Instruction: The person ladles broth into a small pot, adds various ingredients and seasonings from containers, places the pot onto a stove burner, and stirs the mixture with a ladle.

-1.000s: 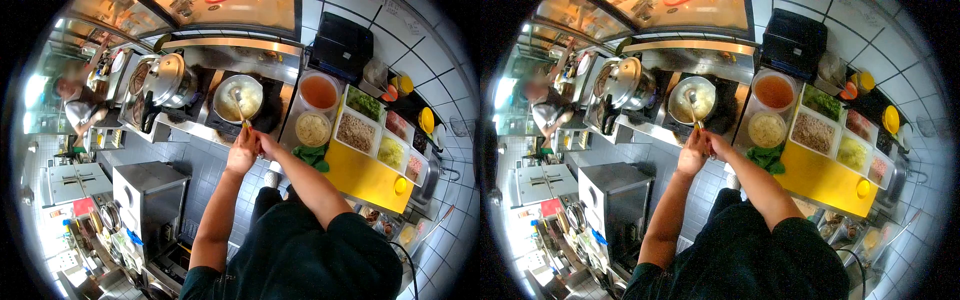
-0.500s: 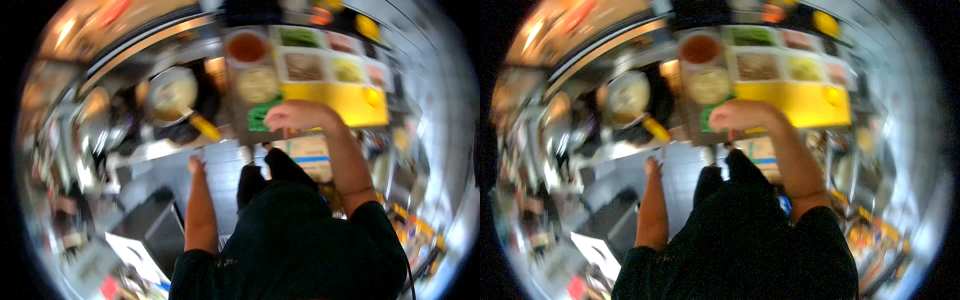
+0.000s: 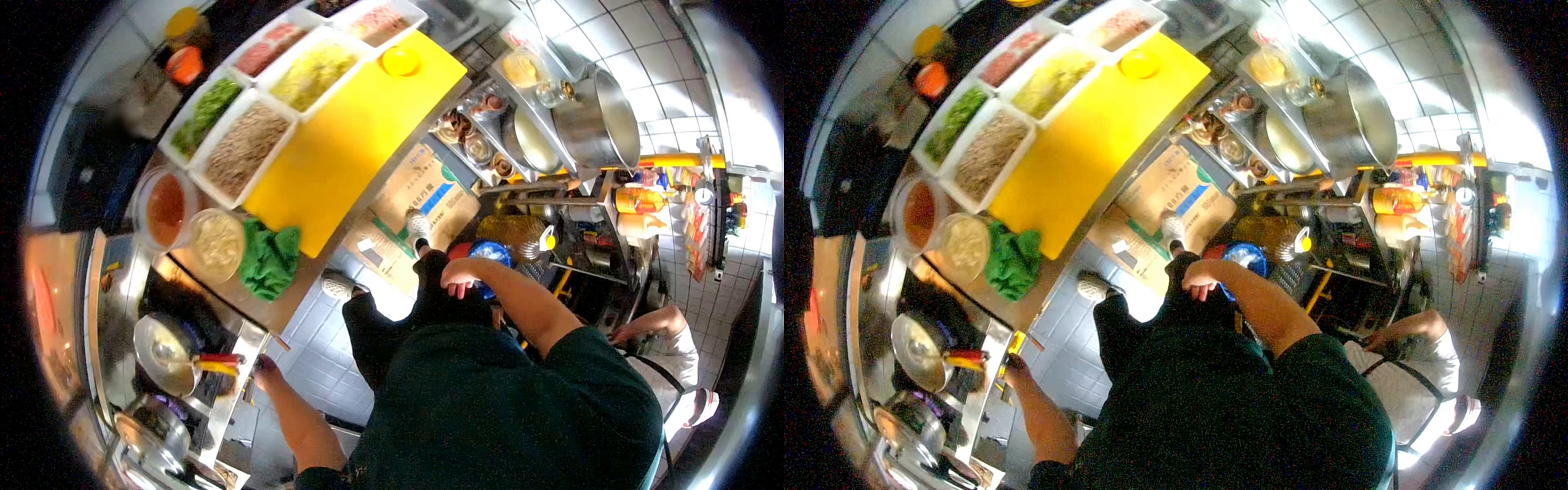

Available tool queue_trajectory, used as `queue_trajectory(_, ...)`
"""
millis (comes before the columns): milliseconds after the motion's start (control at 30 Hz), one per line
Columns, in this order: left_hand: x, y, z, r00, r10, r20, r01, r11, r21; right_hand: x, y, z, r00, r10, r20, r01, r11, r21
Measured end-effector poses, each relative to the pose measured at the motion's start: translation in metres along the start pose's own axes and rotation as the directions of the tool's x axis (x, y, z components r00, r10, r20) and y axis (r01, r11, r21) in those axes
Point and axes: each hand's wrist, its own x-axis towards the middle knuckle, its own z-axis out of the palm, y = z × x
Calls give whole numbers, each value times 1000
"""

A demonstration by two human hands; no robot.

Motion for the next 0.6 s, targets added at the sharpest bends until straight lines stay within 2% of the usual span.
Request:
queue_trajectory(33,-1,-6,4,993,-115,-16,108,970,-219,10,23,-5,998,-21,-63,26,997,78)
queue_trajectory(67,-6,-15,4,987,-161,-7,153,951,-270,28,48,-11,976,-93,-196,125,979,159)
queue_trajectory(133,-26,-42,14,970,-239,34,238,926,-292,59,84,-28,927,-35,-374,193,899,394)
queue_trajectory(167,-42,-60,20,958,-279,65,286,927,-244,75,103,-43,890,15,-456,238,836,494)
queue_trajectory(200,-60,-81,27,942,-323,93,333,932,-144,97,120,-58,860,72,-506,283,756,590)
queue_trajectory(233,-80,-106,33,924,-365,118,367,930,8,122,145,-73,805,-3,-593,379,771,511)
queue_trajectory(267,-115,-123,47,897,-424,125,376,881,288,152,175,-91,738,-76,-671,467,776,425)
queue_trajectory(300,-157,-135,66,867,-481,132,341,765,546,191,205,-110,654,-153,-741,547,772,323)
queue_trajectory(333,-186,-152,83,832,-515,206,235,664,710,251,242,-129,529,-115,-841,578,774,258)
queue_trajectory(367,-211,-169,102,781,-532,326,62,585,809,311,280,-147,390,-74,-918,591,785,188)
queue_trajectory(400,-233,-186,119,728,-530,435,-138,508,850,339,306,-172,412,0,-911,557,792,251)
queue_trajectory(433,-252,-207,133,707,-504,496,-300,421,856,325,303,-195,530,193,-826,643,543,540)
queue_trajectory(467,-266,-228,143,726,-466,506,-397,317,861,304,295,-219,622,386,-682,710,90,698)
queue_trajectory(500,-277,-251,145,804,-370,465,-438,160,885,277,283,-243,670,544,-505,716,-295,632)
queue_trajectory(567,-301,-266,178,870,-289,400,-429,-43,902,323,333,-285,632,599,-491,741,-284,608)
queue_trajectory(600,-303,-268,190,872,-277,403,-441,-91,893,330,345,-305,613,630,-477,753,-285,592)
